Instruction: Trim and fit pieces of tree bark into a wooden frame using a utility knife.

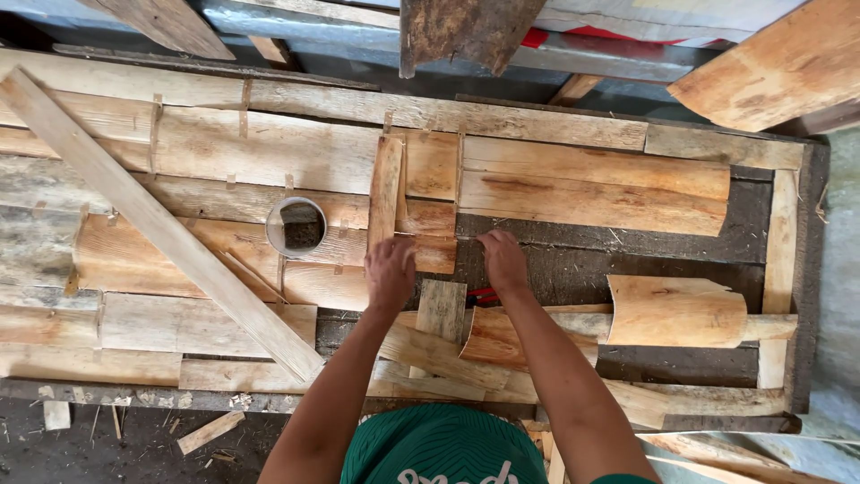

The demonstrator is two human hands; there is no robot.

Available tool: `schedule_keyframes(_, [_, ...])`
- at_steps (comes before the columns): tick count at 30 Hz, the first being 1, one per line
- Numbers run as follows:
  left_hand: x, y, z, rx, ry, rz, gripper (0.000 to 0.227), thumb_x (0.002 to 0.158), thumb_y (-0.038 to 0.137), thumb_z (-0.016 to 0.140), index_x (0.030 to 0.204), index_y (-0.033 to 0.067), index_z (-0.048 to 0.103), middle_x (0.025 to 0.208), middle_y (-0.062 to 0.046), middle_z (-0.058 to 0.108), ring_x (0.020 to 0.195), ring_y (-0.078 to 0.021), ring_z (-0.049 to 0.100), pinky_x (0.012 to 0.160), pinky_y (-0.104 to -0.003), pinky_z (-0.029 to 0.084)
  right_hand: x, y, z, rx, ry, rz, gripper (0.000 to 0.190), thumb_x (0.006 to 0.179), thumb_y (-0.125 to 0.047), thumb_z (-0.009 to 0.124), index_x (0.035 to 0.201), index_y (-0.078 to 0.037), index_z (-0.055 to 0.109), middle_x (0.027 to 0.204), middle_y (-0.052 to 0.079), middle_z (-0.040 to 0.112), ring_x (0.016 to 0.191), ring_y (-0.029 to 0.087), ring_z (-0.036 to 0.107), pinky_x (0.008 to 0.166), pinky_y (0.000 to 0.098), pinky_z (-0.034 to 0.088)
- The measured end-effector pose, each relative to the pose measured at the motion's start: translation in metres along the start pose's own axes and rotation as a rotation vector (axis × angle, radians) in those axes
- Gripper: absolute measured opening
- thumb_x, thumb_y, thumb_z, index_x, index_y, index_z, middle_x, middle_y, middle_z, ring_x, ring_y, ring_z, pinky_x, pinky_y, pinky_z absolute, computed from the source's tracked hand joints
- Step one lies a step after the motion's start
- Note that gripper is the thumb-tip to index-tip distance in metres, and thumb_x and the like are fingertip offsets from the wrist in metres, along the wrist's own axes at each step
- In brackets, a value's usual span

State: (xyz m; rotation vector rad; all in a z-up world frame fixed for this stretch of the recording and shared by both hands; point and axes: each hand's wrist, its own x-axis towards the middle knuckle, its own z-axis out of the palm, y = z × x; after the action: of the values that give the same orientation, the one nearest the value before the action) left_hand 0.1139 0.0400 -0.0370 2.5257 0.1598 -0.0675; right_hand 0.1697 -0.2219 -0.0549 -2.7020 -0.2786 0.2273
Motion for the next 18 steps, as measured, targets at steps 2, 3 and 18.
schedule_keyframes(2, [-0.016,0.009,0.017,-0.049,-0.094,0.087,0.022,0.104,0.025,0.063,0.122,0.0175,0.071,0.120,-0.006,0.070,0.109,-0.0214,0.064,0.102,-0.044,0.052,-0.011,-0.006,-0.009,-0.018,0.021,-0.026,0.025,0.101,-0.006,0.061,0.122,-0.010,0.074,0.123,0.009,0.066,0.121,0.032,0.058,0.103,0.0454,0.053])
schedule_keyframes(3, [-0.023,0.014,0.025,-0.095,-0.188,0.170,0.020,0.106,0.026,0.062,0.121,0.0174,0.072,0.112,-0.005,0.073,0.100,-0.0194,0.069,0.102,-0.041,0.055,-0.016,-0.008,-0.014,-0.033,0.039,-0.056,0.028,0.099,-0.006,0.062,0.125,-0.011,0.073,0.130,0.011,0.064,0.127,0.033,0.056,0.108,0.0459,0.051])
schedule_keyframes(18, [-0.082,0.089,0.032,-0.187,-0.420,0.247,0.033,0.094,0.027,0.068,0.117,0.0044,0.072,0.105,-0.019,0.070,0.102,-0.0370,0.067,0.093,-0.048,0.052,-0.021,-0.011,-0.018,-0.110,-0.121,-0.057,0.045,0.101,-0.016,0.054,0.145,-0.004,0.052,0.145,0.018,0.049,0.134,0.038,0.048,0.108,0.0481,0.045])
